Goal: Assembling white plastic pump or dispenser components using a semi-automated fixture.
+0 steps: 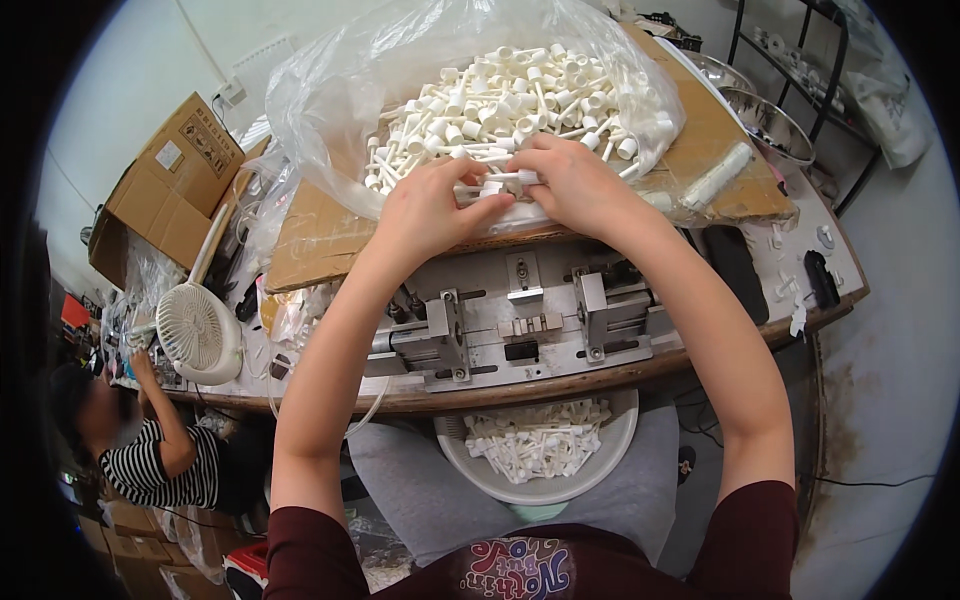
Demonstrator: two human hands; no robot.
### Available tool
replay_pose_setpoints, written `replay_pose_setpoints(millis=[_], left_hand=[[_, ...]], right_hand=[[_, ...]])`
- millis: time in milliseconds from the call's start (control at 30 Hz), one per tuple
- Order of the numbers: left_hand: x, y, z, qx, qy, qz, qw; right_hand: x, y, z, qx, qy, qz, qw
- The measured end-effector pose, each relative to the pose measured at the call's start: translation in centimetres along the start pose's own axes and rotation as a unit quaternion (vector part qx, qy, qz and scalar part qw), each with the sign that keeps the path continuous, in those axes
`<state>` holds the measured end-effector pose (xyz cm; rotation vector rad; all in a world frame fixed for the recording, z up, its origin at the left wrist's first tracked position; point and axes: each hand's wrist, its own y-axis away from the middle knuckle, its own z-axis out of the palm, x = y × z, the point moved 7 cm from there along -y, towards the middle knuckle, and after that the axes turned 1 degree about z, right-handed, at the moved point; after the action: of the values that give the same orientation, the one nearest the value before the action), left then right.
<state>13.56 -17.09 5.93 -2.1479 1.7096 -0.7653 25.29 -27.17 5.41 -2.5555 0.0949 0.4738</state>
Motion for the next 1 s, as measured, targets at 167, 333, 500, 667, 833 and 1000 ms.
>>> replay_pose_setpoints(millis=[167, 333, 500, 667, 833, 1000], left_hand=[[-0.1, 0.2, 0.1, -0.007, 0.039, -0.047, 0.998], [0.5, 1.7, -1.2, 0.079, 0.048, -0.019, 0.996], [4.4, 3.6, -3.6, 0.134, 0.121, 0.025, 0.983], [7.2, 6.1, -1.0, 0.120, 0.277, -0.012, 0.953], [8.3, 10.1, -0.5, 0.118, 0.319, -0.030, 0.940], [9.2, 14.1, -0.2, 0.072, 0.240, -0.047, 0.967]], right_hand=[[1.2, 0.4, -0.7, 0.020, -0.036, 0.066, 0.997], [2.3, 0.7, -1.7, 0.072, -0.123, 0.131, 0.981], [2.6, 2.0, -2.7, 0.071, -0.380, 0.209, 0.898], [-1.6, 6.8, -1.5, 0.153, -0.464, 0.243, 0.838], [-5.2, 11.9, 0.8, 0.181, -0.474, 0.229, 0.831], [-4.2, 15.3, 0.6, 0.246, -0.458, 0.257, 0.815]])
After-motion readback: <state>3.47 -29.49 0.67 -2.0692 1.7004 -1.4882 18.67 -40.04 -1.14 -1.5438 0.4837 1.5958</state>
